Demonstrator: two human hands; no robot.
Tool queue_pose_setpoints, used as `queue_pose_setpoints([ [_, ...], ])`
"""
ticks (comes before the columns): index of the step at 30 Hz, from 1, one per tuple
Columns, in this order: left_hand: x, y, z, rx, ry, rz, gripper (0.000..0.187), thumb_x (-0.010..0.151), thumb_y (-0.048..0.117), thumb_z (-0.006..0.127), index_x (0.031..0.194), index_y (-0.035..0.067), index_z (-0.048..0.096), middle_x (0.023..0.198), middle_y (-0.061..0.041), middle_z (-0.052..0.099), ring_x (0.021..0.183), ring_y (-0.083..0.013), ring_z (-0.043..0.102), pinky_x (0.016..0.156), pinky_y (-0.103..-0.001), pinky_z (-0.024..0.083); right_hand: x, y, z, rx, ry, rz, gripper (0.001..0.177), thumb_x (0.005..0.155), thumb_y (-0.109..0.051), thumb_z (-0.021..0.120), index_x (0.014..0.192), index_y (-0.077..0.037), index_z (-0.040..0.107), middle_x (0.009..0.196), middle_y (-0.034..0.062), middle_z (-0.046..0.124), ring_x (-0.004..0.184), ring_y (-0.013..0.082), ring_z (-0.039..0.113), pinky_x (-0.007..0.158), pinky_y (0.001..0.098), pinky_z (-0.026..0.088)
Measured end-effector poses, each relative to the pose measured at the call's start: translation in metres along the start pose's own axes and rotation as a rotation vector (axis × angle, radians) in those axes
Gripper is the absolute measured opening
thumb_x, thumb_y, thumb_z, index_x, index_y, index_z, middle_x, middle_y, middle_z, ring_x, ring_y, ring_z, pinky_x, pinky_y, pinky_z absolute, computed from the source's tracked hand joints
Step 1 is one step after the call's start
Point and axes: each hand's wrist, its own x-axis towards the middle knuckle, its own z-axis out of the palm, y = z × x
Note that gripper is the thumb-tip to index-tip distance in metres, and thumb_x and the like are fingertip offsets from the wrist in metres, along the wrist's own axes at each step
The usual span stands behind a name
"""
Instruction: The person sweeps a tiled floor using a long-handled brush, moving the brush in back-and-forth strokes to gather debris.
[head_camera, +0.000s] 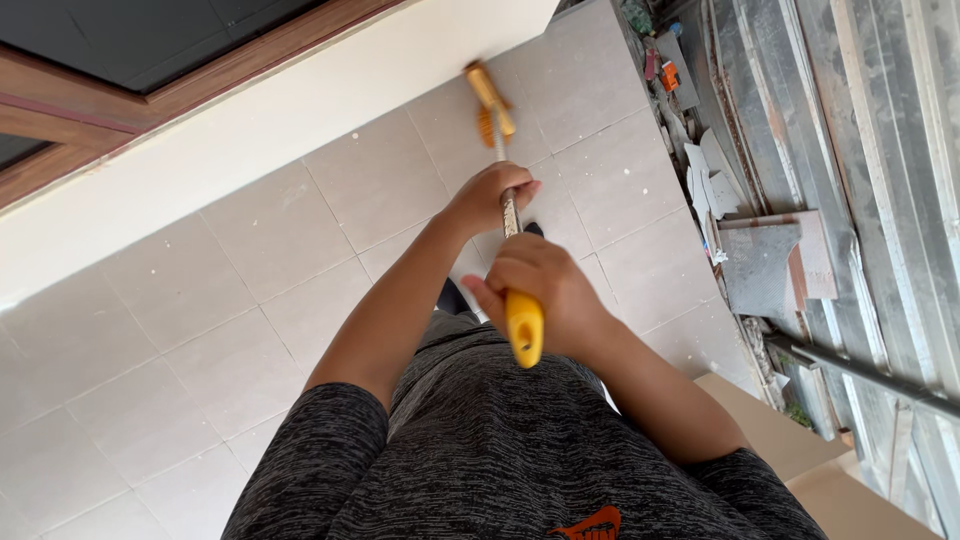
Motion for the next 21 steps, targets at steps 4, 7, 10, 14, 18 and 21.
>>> queue_pose_setpoints([
  [4,-0.001,0.027,-0.008,-0.037,0.051,0.063,0.036,0.097,0.030,0.064,0.069,0.007,0.058,0.071,-0.009,0.059,0.074,-0.0276,0.058,0.071,-0.041,0.048,0.008,-0.010,-0.001,0.007,-0.001,-0.076,0.039,0.083,-0.008,0.085,0.068,-0.009,0.049,0.063,0.0052,0.051,0.058,0.0198,0.049,0.052,0.0336,0.038],
  [7,-0.017,0.047,-0.021,0.042,-0.001,0.058,0.045,0.099,0.034,0.065,0.063,0.007,0.058,0.064,-0.008,0.057,0.072,-0.0262,0.058,0.076,-0.040,0.048,0.001,-0.013,-0.011,0.139,0.033,-0.127,0.033,0.088,-0.009,0.080,0.075,-0.011,0.050,0.067,0.0020,0.053,0.062,0.0158,0.052,0.058,0.0316,0.043],
  [10,-0.044,0.056,-0.038,0.143,-0.103,-0.033,0.055,0.102,0.039,0.066,0.059,0.006,0.056,0.059,-0.008,0.054,0.068,-0.0246,0.055,0.076,-0.040,0.047,-0.003,-0.014,-0.013,0.411,0.149,-0.104,0.030,0.090,-0.011,0.078,0.075,-0.014,0.053,0.060,-0.0036,0.052,0.054,0.0089,0.050,0.051,0.0262,0.041],
  [14,-0.091,0.035,-0.067,0.166,-0.360,-0.378,0.022,0.089,0.028,0.067,0.070,0.018,0.062,0.059,0.000,0.058,0.060,-0.0155,0.055,0.065,-0.039,0.049,-0.001,-0.009,-0.002,0.757,0.195,-0.009,0.023,0.104,-0.017,0.067,0.088,-0.011,0.051,0.069,0.0014,0.054,0.062,0.0122,0.053,0.063,0.0325,0.050],
  [18,-0.158,-0.014,-0.106,0.322,-0.429,-0.536,0.022,0.094,0.022,0.060,0.077,0.010,0.067,0.066,-0.005,0.062,0.065,-0.0175,0.056,0.065,-0.040,0.052,0.001,0.015,0.048,1.057,0.098,0.120,0.020,0.106,-0.023,0.061,0.095,-0.009,0.051,0.082,0.0079,0.057,0.082,0.0204,0.061,0.097,0.0467,0.055],
  [21,-0.213,-0.051,-0.130,0.397,-0.413,-0.725,0.021,0.096,0.026,0.060,0.084,0.011,0.069,0.073,-0.007,0.067,0.075,-0.0210,0.065,0.075,-0.043,0.054,-0.006,0.038,0.102,1.042,-0.011,0.241,0.020,0.110,-0.013,0.059,0.091,-0.010,0.052,0.078,0.0036,0.057,0.082,0.0181,0.062,0.103,0.0505,0.055],
])
